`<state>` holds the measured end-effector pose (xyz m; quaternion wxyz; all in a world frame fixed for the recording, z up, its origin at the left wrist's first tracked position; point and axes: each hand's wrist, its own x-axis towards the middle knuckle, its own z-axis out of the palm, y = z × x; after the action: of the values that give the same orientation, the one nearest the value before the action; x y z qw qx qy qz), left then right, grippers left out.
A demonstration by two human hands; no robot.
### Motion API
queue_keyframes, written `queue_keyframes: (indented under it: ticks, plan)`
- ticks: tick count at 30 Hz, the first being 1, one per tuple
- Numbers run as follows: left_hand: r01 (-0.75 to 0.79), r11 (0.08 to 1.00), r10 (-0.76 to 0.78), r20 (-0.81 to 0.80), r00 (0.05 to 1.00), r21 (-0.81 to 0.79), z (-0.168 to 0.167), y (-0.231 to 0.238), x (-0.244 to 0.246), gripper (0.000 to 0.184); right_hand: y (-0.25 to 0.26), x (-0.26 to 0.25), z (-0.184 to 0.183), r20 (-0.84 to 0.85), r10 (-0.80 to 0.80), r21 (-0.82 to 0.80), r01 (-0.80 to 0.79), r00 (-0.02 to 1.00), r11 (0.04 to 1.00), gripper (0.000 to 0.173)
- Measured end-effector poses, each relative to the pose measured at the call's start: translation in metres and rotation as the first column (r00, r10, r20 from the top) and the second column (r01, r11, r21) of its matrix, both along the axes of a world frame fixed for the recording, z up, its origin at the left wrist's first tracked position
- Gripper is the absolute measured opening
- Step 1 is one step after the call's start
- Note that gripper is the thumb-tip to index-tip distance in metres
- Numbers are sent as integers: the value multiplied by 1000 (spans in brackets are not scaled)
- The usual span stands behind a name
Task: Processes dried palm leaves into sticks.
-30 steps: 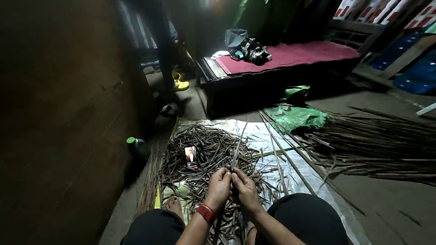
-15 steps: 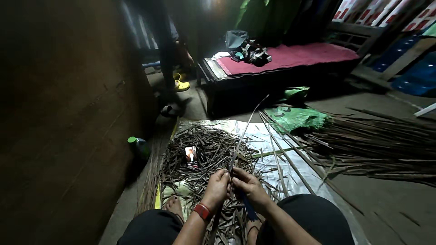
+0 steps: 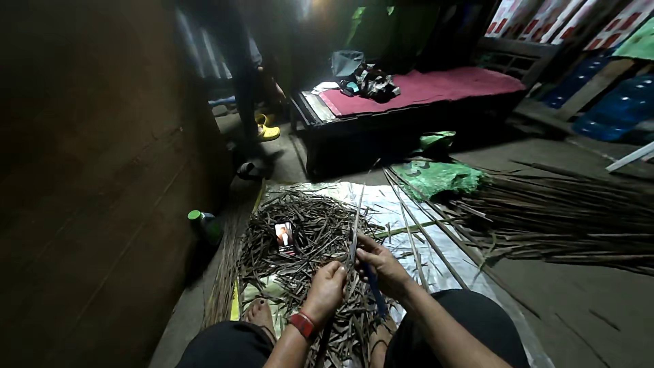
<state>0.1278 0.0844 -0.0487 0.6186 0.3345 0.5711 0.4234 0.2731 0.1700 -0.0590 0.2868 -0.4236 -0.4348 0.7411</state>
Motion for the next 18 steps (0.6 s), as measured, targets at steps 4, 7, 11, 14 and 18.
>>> queue_keyframes:
  ticks: [4,7,11,14,18]
  plan:
    - [-3,1000,3,19,1000,6,0,-1,0,23,12,4,6,31,20,1,-20,999,1000,45]
    - [16,1000,-17,20,1000,8,-1,-3,-2,23,25,5,10,50,-9,7,9,999,1000,44]
    - [42,999,-42,16,999,12,-4,-6,0,23,50,14,11,64,-64,11,63,996,998,42]
    - [56,998,-56,35,998,0,0,-9,0,23,64,22,11,84,-107,-7,108,991,994,42]
    - [84,996,-83,46,995,-8,-3,-12,-1,24,78,33,1,29,-180,-23,180,983,983,40]
